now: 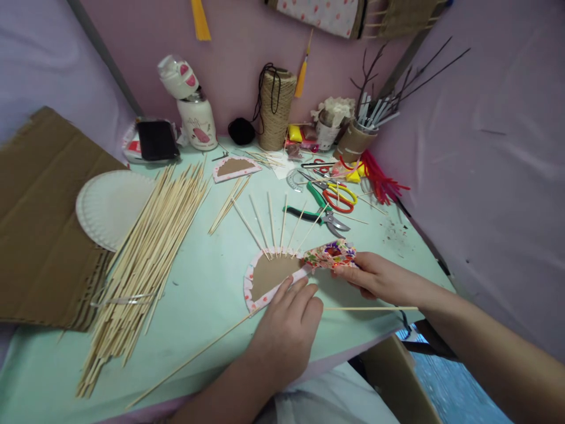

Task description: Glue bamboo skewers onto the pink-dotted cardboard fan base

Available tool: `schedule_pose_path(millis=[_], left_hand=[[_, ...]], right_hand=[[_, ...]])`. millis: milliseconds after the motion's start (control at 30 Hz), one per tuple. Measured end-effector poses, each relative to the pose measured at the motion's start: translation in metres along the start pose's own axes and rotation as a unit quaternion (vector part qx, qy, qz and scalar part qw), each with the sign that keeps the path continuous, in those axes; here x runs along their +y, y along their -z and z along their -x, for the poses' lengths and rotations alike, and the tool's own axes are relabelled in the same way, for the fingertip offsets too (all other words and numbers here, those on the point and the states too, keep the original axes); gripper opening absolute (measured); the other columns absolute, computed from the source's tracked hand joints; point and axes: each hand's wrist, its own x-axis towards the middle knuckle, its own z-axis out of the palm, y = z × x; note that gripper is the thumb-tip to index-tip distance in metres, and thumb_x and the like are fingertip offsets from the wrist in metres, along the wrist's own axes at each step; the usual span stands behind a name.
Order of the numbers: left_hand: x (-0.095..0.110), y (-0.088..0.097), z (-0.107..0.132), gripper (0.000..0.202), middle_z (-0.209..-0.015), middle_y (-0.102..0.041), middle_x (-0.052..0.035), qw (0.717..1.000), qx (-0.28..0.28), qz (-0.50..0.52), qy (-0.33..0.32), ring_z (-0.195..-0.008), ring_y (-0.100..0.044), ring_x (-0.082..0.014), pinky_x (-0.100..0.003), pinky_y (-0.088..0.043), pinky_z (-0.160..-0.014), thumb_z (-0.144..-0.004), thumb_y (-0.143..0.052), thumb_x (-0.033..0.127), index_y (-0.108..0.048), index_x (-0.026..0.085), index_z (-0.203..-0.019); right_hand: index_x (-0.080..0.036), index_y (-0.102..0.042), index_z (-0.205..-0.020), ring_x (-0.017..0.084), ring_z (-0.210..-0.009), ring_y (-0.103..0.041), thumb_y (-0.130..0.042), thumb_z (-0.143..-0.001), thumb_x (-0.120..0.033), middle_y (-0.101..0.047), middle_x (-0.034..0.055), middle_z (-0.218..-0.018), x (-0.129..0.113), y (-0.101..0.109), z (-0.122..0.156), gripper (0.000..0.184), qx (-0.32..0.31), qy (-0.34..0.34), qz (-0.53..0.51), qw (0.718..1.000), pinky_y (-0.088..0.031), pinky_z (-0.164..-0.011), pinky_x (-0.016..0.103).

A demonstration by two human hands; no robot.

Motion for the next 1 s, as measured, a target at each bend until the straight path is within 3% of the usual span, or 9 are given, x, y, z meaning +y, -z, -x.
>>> schedule_pose_path(millis=[333, 500, 600, 1000], left_hand=[[0.0005, -0.001, 0.0008, 0.027, -0.114, -0.066, -0.0114, 1.0, -0.007, 0.007, 0.006, -0.119, -0.058, -0.0259, -0.047, -0.042, -0.11, -0.086, -0.035, 0.003, -0.056, 0.015, -0.098], [0.0007, -0.0004, 0.0011, 0.028, -0.114, -0.067, -0.0119, 1.0, -0.007, 0.008, 0.005, -0.119, -0.058, -0.0249, -0.047, -0.043, -0.109, -0.086, -0.034, 0.004, -0.056, 0.015, -0.098], [0.0009, -0.0007, 0.0012, 0.026, -0.114, -0.067, -0.0118, 1.0, -0.007, 0.005, 0.005, -0.119, -0.058, -0.0253, -0.046, -0.043, -0.109, -0.086, -0.035, 0.004, -0.057, 0.015, -0.098], [0.0004, -0.0022, 0.0017, 0.026, -0.114, -0.067, -0.0118, 1.0, -0.005, 0.002, 0.008, -0.119, -0.057, -0.0233, -0.046, -0.042, -0.11, -0.088, -0.035, 0.006, -0.056, 0.016, -0.099]], right_hand=[[-0.02, -0.056, -0.081, 0.012, -0.051, -0.044, -0.052, -0.085, -0.063, -0.048, -0.0028, -0.06, -0.0024, -0.0036, -0.0007, 0.044, 0.03, 0.034, 0.023, 0.999, -0.039, -0.048, 0.025], [-0.018, -0.066, -0.099, 0.021, -0.077, -0.059, -0.05, -0.089, -0.057, -0.067, 0.0053, -0.082, -0.003, -0.0062, -0.0014, 0.043, 0.058, 0.097, 0.076, 0.991, -0.049, -0.072, 0.031], [-0.017, -0.067, -0.108, 0.024, -0.087, -0.062, -0.047, -0.092, -0.053, -0.071, 0.0081, -0.098, -0.0011, -0.0079, -0.0017, 0.044, 0.058, 0.12, 0.101, 0.986, -0.049, -0.082, 0.034], [-0.017, -0.064, -0.118, 0.027, -0.092, -0.065, -0.041, -0.094, -0.054, -0.071, 0.0107, -0.109, -0.0001, -0.0098, -0.003, 0.049, 0.068, 0.134, 0.137, 0.979, -0.051, -0.084, 0.036]])
